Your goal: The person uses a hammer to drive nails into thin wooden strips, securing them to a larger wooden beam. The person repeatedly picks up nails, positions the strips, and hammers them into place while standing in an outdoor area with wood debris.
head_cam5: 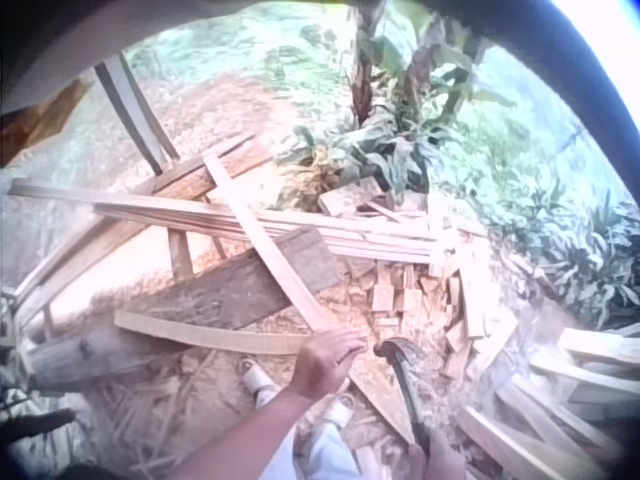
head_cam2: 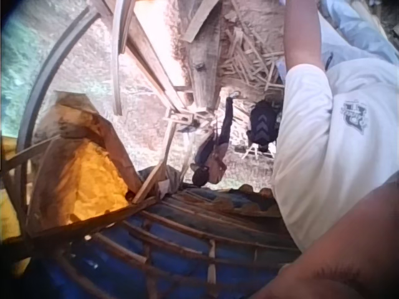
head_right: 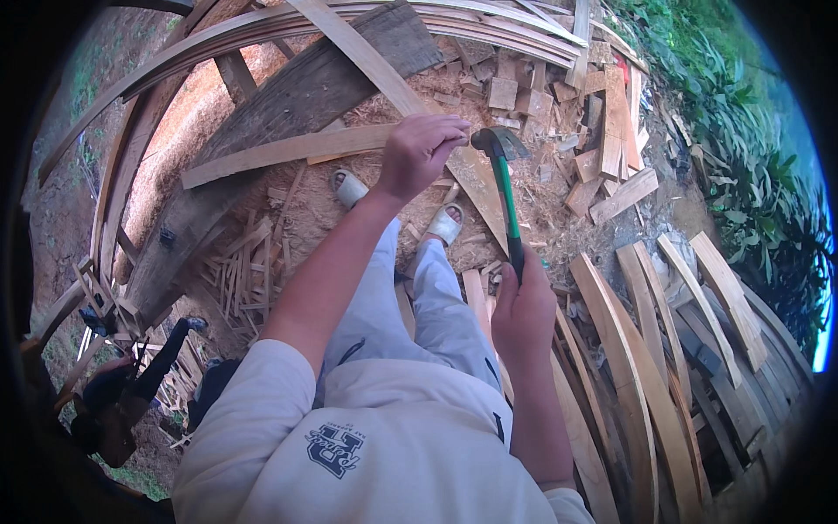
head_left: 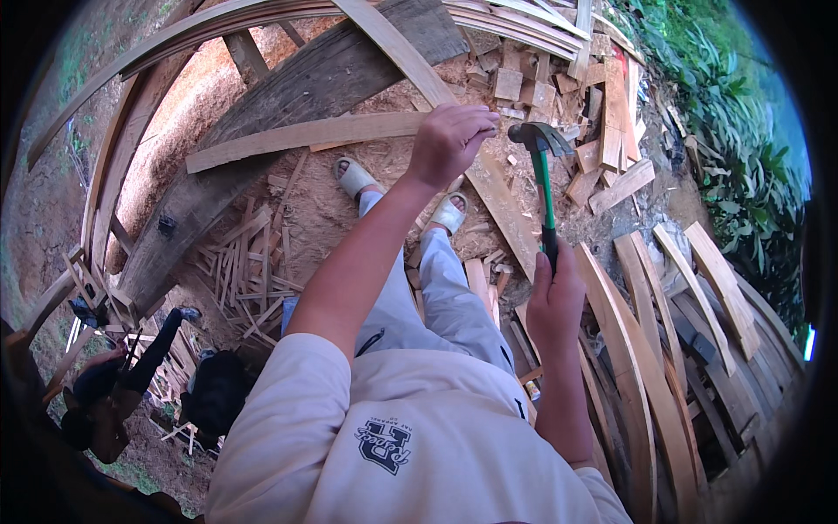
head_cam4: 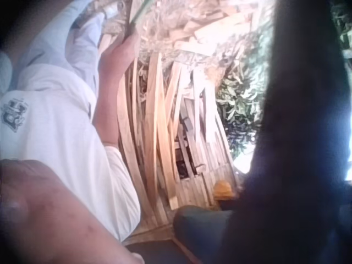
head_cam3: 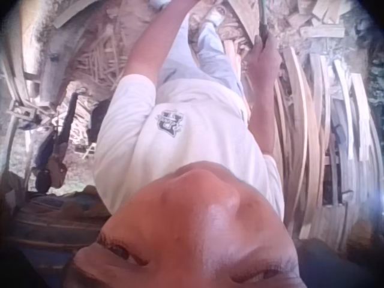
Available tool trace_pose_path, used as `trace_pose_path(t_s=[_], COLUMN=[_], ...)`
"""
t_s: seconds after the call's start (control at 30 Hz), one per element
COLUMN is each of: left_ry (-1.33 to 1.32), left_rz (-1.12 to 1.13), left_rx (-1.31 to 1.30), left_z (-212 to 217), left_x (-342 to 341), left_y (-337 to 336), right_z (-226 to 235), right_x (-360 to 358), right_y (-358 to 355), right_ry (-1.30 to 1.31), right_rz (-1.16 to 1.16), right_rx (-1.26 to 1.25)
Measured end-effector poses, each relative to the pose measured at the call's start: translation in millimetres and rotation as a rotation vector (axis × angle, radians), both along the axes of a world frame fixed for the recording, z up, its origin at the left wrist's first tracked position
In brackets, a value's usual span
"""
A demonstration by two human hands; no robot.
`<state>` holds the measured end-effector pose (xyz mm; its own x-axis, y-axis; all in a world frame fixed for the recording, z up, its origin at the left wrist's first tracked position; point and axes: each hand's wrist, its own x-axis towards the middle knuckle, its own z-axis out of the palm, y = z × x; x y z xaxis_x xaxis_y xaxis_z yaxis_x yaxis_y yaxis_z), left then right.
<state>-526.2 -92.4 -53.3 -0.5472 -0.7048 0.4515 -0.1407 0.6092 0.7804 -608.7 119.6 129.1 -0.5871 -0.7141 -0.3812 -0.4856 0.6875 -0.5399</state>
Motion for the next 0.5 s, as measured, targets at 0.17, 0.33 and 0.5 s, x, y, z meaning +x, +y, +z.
trace_pose_path(t_s=[0.17,0.33,0.5], left_ry=[0.005,-0.029,-0.015], left_rz=[0.021,0.039,0.057], left_rx=[-0.003,-0.022,-0.042], left_z=[-1,-5,-7], left_x=[-2,-5,-8], left_y=[-2,-3,-2], right_z=[-2,-4,-3], right_x=[9,6,8], right_y=[-17,-23,-25], right_ry=[0.073,0.105,0.14], right_rz=[0.064,0.089,0.034], right_rx=[0.009,0.05,-0.022])
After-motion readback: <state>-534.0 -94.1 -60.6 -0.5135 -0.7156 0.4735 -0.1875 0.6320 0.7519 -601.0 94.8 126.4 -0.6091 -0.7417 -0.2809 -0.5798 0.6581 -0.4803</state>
